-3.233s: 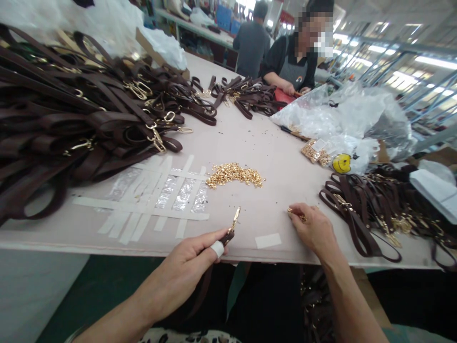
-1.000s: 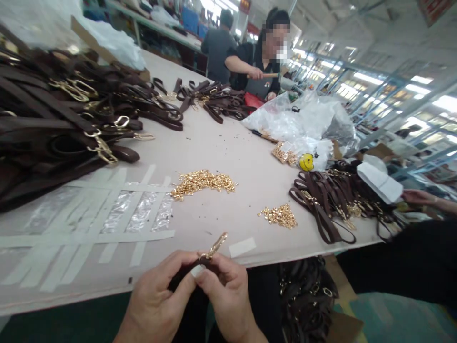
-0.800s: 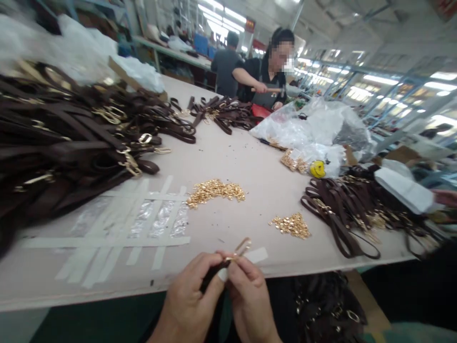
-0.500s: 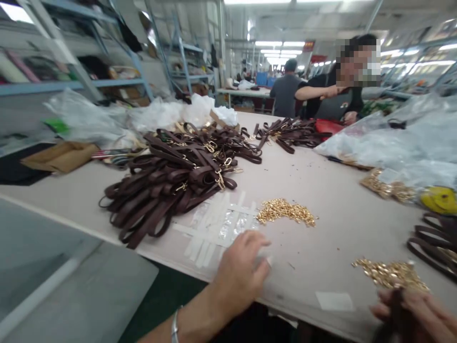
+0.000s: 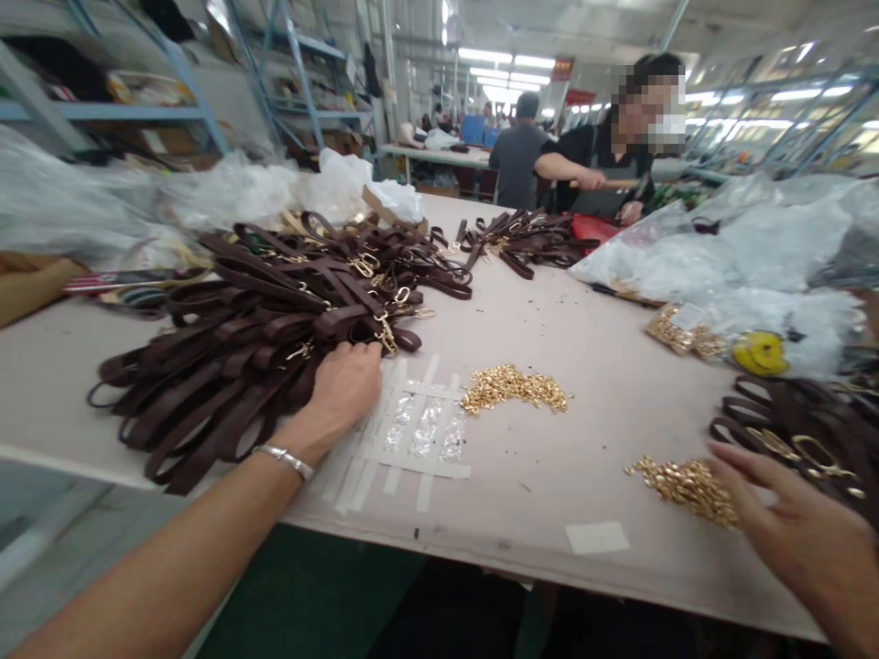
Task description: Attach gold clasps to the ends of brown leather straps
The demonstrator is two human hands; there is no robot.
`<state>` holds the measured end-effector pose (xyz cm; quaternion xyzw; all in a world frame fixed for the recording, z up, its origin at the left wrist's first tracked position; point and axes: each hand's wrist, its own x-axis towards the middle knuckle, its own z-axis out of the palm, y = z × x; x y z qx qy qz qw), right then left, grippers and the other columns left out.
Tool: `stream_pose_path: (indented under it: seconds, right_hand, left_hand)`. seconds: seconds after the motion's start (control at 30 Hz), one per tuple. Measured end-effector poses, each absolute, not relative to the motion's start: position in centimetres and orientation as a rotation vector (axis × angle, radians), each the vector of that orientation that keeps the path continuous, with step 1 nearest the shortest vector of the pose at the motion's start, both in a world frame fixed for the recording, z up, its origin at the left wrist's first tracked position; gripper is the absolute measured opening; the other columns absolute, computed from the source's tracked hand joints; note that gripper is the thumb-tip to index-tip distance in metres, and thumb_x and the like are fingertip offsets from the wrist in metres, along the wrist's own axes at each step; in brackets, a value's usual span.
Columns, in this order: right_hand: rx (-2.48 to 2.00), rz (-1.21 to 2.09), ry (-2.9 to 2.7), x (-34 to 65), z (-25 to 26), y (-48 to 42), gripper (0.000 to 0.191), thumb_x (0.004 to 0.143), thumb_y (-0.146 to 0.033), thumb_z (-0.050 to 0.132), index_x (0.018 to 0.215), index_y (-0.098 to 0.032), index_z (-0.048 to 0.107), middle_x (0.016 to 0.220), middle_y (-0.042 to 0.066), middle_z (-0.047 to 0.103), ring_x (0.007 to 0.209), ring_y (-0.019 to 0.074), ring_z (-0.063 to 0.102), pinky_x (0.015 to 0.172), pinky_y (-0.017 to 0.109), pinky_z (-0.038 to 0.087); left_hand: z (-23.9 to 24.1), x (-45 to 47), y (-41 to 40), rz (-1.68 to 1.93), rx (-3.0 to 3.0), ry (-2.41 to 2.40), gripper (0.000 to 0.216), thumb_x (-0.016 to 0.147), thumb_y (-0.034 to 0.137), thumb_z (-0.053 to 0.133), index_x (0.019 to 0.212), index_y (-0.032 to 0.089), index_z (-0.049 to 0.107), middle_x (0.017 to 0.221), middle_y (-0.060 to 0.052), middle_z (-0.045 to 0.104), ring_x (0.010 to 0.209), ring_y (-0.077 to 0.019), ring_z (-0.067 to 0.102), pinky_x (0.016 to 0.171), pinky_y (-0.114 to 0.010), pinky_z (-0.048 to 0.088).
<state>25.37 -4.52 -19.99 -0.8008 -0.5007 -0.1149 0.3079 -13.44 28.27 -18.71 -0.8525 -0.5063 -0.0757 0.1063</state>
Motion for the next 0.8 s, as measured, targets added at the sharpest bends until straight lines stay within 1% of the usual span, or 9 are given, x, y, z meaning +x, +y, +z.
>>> stream_pose_path:
  seconds: [0.07, 0.13, 0.27, 0.37, 0.5, 0.6, 0.7, 0.77, 0.8]
  right_hand:
    - [-2.063, -0.275, -1.516, 23.0, -21.7, -2.5, 0.027, 0.092, -0.043, 0.052, 0.105, -0.025, 0.068, 0.102, 0.007, 0.073, 0.094, 0.0265, 0.068, 0.086, 0.042, 0.053]
    - [-1.973, -0.202, -1.708, 19.9, -23.0, -0.3, 0.027, 0.095, -0.036, 0.048, 0.110, -0.022, 0.066, 0.110, 0.006, 0.071, 0.103, 0.0250, 0.064, 0.095, 0.043, 0.050]
    - [-1.890, -0.072, -1.963, 14.1, -23.1, 3.6, 0.029, 0.097, -0.028, 0.047, 0.121, -0.020, 0.062, 0.124, 0.007, 0.066, 0.119, 0.0255, 0.055, 0.104, 0.045, 0.044]
    - [-1.865, 0.000, -2.069, 11.0, -22.3, 6.3, 0.033, 0.097, -0.029, 0.049, 0.126, -0.020, 0.060, 0.132, 0.008, 0.062, 0.127, 0.0277, 0.049, 0.107, 0.048, 0.040]
    - [-1.864, -0.003, -2.105, 7.9, -22.3, 9.5, 0.041, 0.095, -0.038, 0.053, 0.132, -0.022, 0.057, 0.140, 0.008, 0.055, 0.133, 0.0316, 0.043, 0.108, 0.051, 0.038]
    - [-1.853, -0.048, -2.059, 6.7, -22.8, 10.9, 0.041, 0.095, -0.035, 0.053, 0.133, -0.018, 0.057, 0.138, 0.010, 0.057, 0.132, 0.0324, 0.044, 0.107, 0.052, 0.038]
    - [-1.772, -0.073, -1.976, 6.8, -23.5, 11.1, 0.036, 0.095, -0.029, 0.053, 0.128, -0.015, 0.060, 0.130, 0.011, 0.063, 0.125, 0.0304, 0.051, 0.105, 0.049, 0.040]
    - [-1.675, -0.061, -1.869, 7.4, -23.7, 10.7, 0.030, 0.095, -0.027, 0.052, 0.120, -0.015, 0.065, 0.119, 0.011, 0.069, 0.115, 0.0271, 0.058, 0.101, 0.046, 0.044]
    - [-1.635, -0.036, -1.796, 7.8, -23.8, 10.4, 0.027, 0.095, -0.026, 0.052, 0.115, -0.016, 0.067, 0.112, 0.010, 0.071, 0.108, 0.0250, 0.062, 0.098, 0.043, 0.047]
  left_hand:
    - [-19.0, -13.2, 28.6, -0.206, -2.521, -1.470, 0.030, 0.085, 0.010, 0.039, 0.102, 0.007, 0.064, 0.093, -0.022, 0.068, 0.088, -0.0349, 0.060, 0.075, -0.042, 0.045]
    - [-19.2, -13.1, 28.6, -0.212, -2.533, -1.441, 0.032, 0.085, 0.010, 0.038, 0.104, 0.007, 0.064, 0.095, -0.022, 0.068, 0.089, -0.0364, 0.059, 0.075, -0.044, 0.044]
    - [-19.5, -13.2, 27.5, -0.242, -2.570, -1.385, 0.035, 0.087, 0.010, 0.038, 0.110, 0.008, 0.064, 0.098, -0.019, 0.066, 0.093, -0.0353, 0.057, 0.080, -0.045, 0.044]
    - [-19.5, -13.3, 25.7, -0.257, -2.637, -1.340, 0.036, 0.086, 0.008, 0.040, 0.112, 0.009, 0.064, 0.101, -0.017, 0.064, 0.094, -0.0320, 0.056, 0.086, -0.043, 0.043]
    - [-19.3, -13.5, 23.5, -0.286, -2.770, -1.299, 0.035, 0.084, 0.005, 0.042, 0.109, 0.013, 0.066, 0.100, -0.013, 0.062, 0.096, -0.0284, 0.054, 0.090, -0.040, 0.044]
    - [-19.0, -13.9, 22.9, -0.320, -2.876, -1.312, 0.033, 0.084, 0.005, 0.042, 0.103, 0.014, 0.067, 0.099, -0.011, 0.063, 0.096, -0.0255, 0.056, 0.089, -0.037, 0.046]
    - [-18.2, -14.6, 22.5, -0.376, -2.964, -1.358, 0.030, 0.084, 0.005, 0.043, 0.103, 0.015, 0.065, 0.099, -0.010, 0.066, 0.097, -0.0235, 0.060, 0.089, -0.036, 0.047]
    - [-17.4, -14.9, 22.0, -0.420, -3.004, -1.396, 0.029, 0.085, 0.007, 0.043, 0.103, 0.017, 0.063, 0.095, -0.007, 0.068, 0.091, -0.0212, 0.062, 0.082, -0.033, 0.048]
    - [-16.9, -14.9, 21.5, -0.467, -3.059, -1.439, 0.027, 0.085, 0.009, 0.043, 0.101, 0.018, 0.062, 0.090, -0.005, 0.068, 0.086, -0.0197, 0.063, 0.077, -0.031, 0.049]
